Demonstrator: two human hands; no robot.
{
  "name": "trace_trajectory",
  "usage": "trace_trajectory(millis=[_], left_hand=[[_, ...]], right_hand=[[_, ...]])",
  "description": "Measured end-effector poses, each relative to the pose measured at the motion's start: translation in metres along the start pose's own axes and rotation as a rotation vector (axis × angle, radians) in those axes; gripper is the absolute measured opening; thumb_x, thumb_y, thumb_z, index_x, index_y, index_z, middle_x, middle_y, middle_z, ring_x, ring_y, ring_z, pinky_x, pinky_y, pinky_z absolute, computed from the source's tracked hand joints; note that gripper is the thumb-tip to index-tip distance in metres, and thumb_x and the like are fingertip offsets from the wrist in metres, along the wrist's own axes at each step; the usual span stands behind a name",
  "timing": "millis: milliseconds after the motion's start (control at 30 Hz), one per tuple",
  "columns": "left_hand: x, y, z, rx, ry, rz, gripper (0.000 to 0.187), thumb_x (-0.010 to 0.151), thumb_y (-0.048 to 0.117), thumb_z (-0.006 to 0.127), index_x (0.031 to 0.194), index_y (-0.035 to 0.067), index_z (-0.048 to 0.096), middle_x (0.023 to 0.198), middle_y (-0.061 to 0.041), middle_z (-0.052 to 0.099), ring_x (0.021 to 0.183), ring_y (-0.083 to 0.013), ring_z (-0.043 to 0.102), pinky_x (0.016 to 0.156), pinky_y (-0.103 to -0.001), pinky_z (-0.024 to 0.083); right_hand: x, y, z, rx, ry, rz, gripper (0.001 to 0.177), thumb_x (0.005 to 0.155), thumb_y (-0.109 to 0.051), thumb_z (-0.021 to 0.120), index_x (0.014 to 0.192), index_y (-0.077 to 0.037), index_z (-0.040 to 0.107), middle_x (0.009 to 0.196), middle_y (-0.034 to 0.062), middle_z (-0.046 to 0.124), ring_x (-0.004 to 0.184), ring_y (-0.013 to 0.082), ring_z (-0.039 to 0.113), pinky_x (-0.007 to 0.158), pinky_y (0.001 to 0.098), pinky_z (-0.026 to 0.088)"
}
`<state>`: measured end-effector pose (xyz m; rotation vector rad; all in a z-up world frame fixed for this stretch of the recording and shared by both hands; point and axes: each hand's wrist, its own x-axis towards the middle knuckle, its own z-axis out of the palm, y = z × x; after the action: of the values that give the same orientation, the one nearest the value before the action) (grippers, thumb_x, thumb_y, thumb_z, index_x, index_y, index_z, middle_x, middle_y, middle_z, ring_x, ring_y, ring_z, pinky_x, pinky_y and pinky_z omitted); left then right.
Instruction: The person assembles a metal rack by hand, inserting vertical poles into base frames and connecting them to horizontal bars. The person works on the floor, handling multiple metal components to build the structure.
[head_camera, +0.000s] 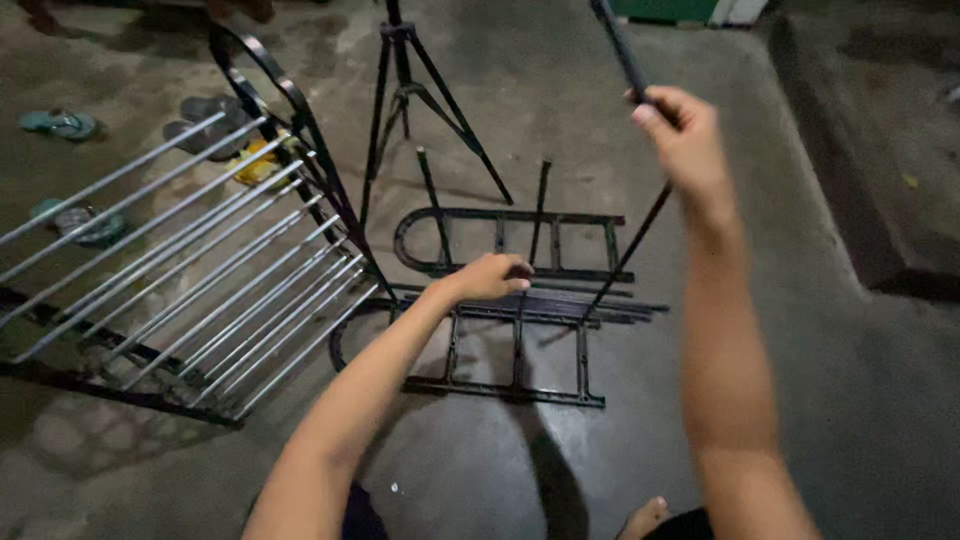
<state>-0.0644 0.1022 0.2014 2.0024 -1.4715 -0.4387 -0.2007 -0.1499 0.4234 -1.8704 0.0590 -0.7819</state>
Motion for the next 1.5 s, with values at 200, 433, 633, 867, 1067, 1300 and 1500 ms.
trace_trajectory(millis=[200, 433, 633, 867, 1067, 1300, 1500], left_hand=[[-0.056, -0.013, -0.091, -0.304, 0.244, -0.001, 0.031, 0.098, 0.013, 0.061, 0.127, 0.006, 0.068, 0.108, -0.009, 0.078, 0.099, -0.0196, 0.073, 0.09, -0.033, 0.057], [-0.149, -0.025, -0.169, -0.654, 0.484, 0.121, 0.045, 0.092, 0.01, 0.062, 0.136, 0.007, 0.059, 0.121, -0.001, 0.072, 0.11, -0.0105, 0.068, 0.096, -0.031, 0.055], [-0.187, -0.093, -0.135, -0.039, 0.56, -0.127, 0.033, 0.087, 0.017, 0.08, 0.114, 0.001, 0.072, 0.107, -0.017, 0.076, 0.097, -0.0283, 0.074, 0.086, -0.036, 0.057], [-0.242, -0.171, -0.054, -0.057, 0.514, -0.377, 0.032, 0.084, 0.009, 0.073, 0.115, 0.005, 0.069, 0.108, -0.02, 0.073, 0.102, -0.0375, 0.071, 0.084, -0.044, 0.056], [-0.248, -0.239, -0.015, -0.293, 0.601, -0.56, 0.023, 0.098, 0.012, 0.062, 0.119, 0.008, 0.07, 0.11, -0.02, 0.075, 0.107, -0.041, 0.069, 0.087, -0.048, 0.053], [-0.25, -0.255, 0.003, -0.068, 0.462, -0.65, 0.042, 0.09, 0.009, 0.063, 0.132, 0.011, 0.062, 0.108, -0.028, 0.068, 0.107, -0.0486, 0.061, 0.088, -0.057, 0.049], [-0.25, -0.263, 0.002, -0.046, 0.499, -0.538, 0.034, 0.091, 0.003, 0.061, 0.124, 0.007, 0.062, 0.109, -0.027, 0.068, 0.106, -0.0474, 0.063, 0.083, -0.055, 0.052]], right_hand=[[-0.062, 0.016, 0.167, 0.272, 0.018, -0.031, 0.025, 0.1, -0.009, 0.072, 0.124, -0.005, 0.065, 0.1, -0.0041, 0.064, 0.09, 0.0061, 0.06, 0.082, 0.0243, 0.052], [-0.104, 0.057, 0.335, 0.331, -0.175, 0.019, 0.026, 0.095, -0.006, 0.079, 0.118, -0.004, 0.065, 0.099, 0.0021, 0.07, 0.09, 0.0084, 0.065, 0.08, 0.0248, 0.054], [-0.143, 0.162, 0.432, -0.001, -0.25, -0.132, 0.033, 0.083, 0.0, 0.078, 0.114, -0.002, 0.068, 0.093, 0.0105, 0.075, 0.083, 0.017, 0.074, 0.071, 0.0326, 0.058], [-0.214, 0.314, 0.518, -0.051, -0.484, 0.063, 0.022, 0.082, 0.006, 0.076, 0.102, -0.004, 0.075, 0.095, 0.0144, 0.076, 0.089, 0.0258, 0.077, 0.077, 0.0336, 0.06], [-0.243, 0.383, 0.554, 0.02, -0.451, 0.116, 0.037, 0.079, 0.002, 0.072, 0.115, -0.005, 0.068, 0.106, 0.0159, 0.073, 0.093, 0.0257, 0.073, 0.076, 0.035, 0.061], [-0.264, 0.411, 0.56, -0.112, -0.458, 0.414, 0.034, 0.09, -0.003, 0.066, 0.123, -0.013, 0.069, 0.093, 0.0132, 0.076, 0.082, 0.0251, 0.072, 0.073, 0.0383, 0.058], [-0.268, 0.407, 0.564, -0.123, -0.391, 0.355, 0.035, 0.08, -0.002, 0.076, 0.114, -0.008, 0.071, 0.094, 0.0143, 0.078, 0.086, 0.0263, 0.076, 0.078, 0.0389, 0.059]])
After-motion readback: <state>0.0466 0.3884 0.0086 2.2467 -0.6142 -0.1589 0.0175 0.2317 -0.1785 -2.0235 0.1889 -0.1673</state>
